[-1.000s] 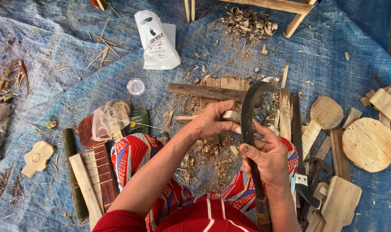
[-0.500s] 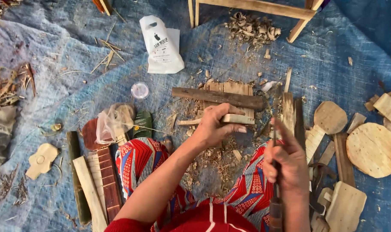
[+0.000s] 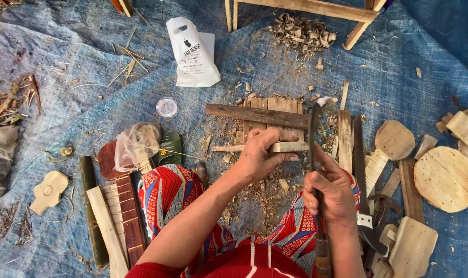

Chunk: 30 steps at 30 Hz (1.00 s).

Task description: Shaping a piece of wood using a hand saw and a curved carving tool on a workspace on the floor.

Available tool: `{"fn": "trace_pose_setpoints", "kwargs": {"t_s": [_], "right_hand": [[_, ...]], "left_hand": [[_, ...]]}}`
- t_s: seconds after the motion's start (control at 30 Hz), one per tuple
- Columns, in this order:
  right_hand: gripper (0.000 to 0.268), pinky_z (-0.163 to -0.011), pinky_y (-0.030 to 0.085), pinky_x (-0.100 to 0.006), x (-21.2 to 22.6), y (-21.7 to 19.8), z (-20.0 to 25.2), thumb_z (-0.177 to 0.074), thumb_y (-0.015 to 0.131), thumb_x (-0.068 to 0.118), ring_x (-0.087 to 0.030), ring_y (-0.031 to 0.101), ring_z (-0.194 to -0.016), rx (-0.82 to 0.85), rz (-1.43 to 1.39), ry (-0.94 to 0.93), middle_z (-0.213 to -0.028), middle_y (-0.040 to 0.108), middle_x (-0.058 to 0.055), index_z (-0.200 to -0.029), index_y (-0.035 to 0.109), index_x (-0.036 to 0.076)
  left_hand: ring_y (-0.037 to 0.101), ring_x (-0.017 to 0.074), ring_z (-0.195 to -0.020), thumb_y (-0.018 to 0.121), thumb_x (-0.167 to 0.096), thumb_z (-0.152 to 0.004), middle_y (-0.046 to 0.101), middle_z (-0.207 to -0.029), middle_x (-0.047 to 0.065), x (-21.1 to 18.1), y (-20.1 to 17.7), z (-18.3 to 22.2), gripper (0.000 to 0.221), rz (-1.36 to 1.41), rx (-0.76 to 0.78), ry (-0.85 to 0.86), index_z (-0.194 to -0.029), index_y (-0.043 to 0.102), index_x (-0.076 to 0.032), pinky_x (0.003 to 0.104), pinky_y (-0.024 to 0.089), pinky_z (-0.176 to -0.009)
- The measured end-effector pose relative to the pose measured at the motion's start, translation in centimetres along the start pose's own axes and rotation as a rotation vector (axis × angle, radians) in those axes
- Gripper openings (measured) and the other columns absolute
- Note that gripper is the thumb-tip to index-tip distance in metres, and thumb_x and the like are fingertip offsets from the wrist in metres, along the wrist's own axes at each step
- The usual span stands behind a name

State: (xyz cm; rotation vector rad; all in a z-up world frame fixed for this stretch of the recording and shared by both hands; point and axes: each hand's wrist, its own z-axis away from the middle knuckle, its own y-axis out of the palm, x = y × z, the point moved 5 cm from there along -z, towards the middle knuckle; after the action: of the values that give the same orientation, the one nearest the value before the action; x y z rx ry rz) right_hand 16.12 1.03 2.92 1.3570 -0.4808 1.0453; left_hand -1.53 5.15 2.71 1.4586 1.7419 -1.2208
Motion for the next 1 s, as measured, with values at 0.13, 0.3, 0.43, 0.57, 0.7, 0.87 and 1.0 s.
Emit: {"fn": "trace_pose_setpoints", "kwargs": {"t_s": [0.13, 0.3, 0.43, 0.57, 0.7, 0.87, 1.0], "right_hand": [[0.079, -0.026, 0.037, -0.022, 1.2, 0.6, 1.0, -0.079, 0.081, 0.015, -0.010, 0.052, -0.035, 0.003, -0.057, -0.035, -0.064, 0.068, -0.007, -0.151, 0.049, 0.014], [0.090, -0.029, 0.046, -0.024, 0.9, 3.2, 2.4, -0.081, 0.081, 0.010, -0.011, 0.060, -0.040, 0.104, -0.055, -0.052, -0.072, 0.076, -0.011, -0.158, 0.036, 0.015], [0.096, -0.030, 0.046, -0.022, -0.3, 4.9, 2.2, -0.081, 0.077, 0.008, -0.011, 0.059, -0.041, 0.138, 0.206, -0.074, -0.074, 0.072, -0.014, -0.160, 0.023, 0.008], [0.082, -0.030, 0.049, -0.020, -0.7, 3.8, 1.7, -0.084, 0.073, 0.004, -0.009, 0.058, -0.041, 0.138, 0.234, -0.057, -0.075, 0.073, -0.012, -0.157, 0.036, 0.006], [0.085, -0.022, 0.032, -0.021, 2.5, 1.6, 3.1, -0.073, 0.069, -0.004, -0.006, 0.046, -0.034, -0.049, 0.017, -0.015, -0.066, 0.067, -0.005, -0.153, 0.048, 0.017], [0.069, -0.034, 0.038, -0.022, 3.6, -2.5, 3.0, -0.098, 0.079, 0.016, -0.011, 0.054, -0.045, 0.277, -0.412, -0.062, -0.074, 0.063, -0.008, -0.153, 0.039, 0.005], [0.067, -0.035, 0.038, -0.023, -1.1, -7.3, 3.3, -0.104, 0.072, 0.029, -0.007, 0.052, -0.045, 0.226, -0.416, -0.027, -0.074, 0.060, -0.002, -0.154, 0.034, 0.005]], "left_hand": [[0.068, 0.0097, -0.089, 0.085, -0.012, -0.080, 0.075, -0.115, -0.004, 0.1, 0.2, 0.2, 0.048, -0.109, 0.002, 0.004, -0.124, 0.069, -0.019, 0.033, 0.040, -0.101], [0.069, 0.0153, -0.115, 0.073, 0.001, -0.082, 0.068, -0.141, 0.007, 0.3, 1.5, 0.4, 0.069, -0.189, 0.034, 0.057, -0.145, 0.055, -0.020, 0.036, 0.041, -0.101], [0.065, 0.0174, -0.106, 0.069, -0.003, -0.089, 0.061, -0.147, 0.014, -0.2, 2.0, 0.9, 0.058, -0.203, -0.001, 0.109, -0.144, 0.054, -0.015, 0.036, 0.040, -0.098], [0.057, 0.0128, -0.096, 0.076, -0.031, -0.094, 0.068, -0.123, -0.002, 1.9, 3.6, 1.4, 0.069, -0.272, 0.003, 0.137, -0.155, 0.044, -0.022, 0.035, 0.036, -0.096], [0.062, 0.0099, -0.066, 0.064, 0.011, -0.088, 0.066, -0.143, 0.013, 1.2, 0.3, -0.8, 0.073, 0.068, -0.057, 0.132, -0.151, 0.046, -0.023, 0.020, 0.054, -0.051], [0.068, 0.0126, -0.079, 0.069, 0.002, -0.096, 0.074, -0.124, 0.011, 2.6, -7.4, -2.6, 0.048, 0.351, -0.295, -0.228, -0.139, 0.060, -0.017, 0.020, 0.060, -0.064], [0.074, 0.0162, -0.097, 0.077, -0.025, -0.091, 0.079, -0.111, 0.006, 2.1, -14.8, -3.4, 0.037, 0.301, -0.489, -0.162, -0.127, 0.069, -0.019, 0.028, 0.063, -0.088]]}}
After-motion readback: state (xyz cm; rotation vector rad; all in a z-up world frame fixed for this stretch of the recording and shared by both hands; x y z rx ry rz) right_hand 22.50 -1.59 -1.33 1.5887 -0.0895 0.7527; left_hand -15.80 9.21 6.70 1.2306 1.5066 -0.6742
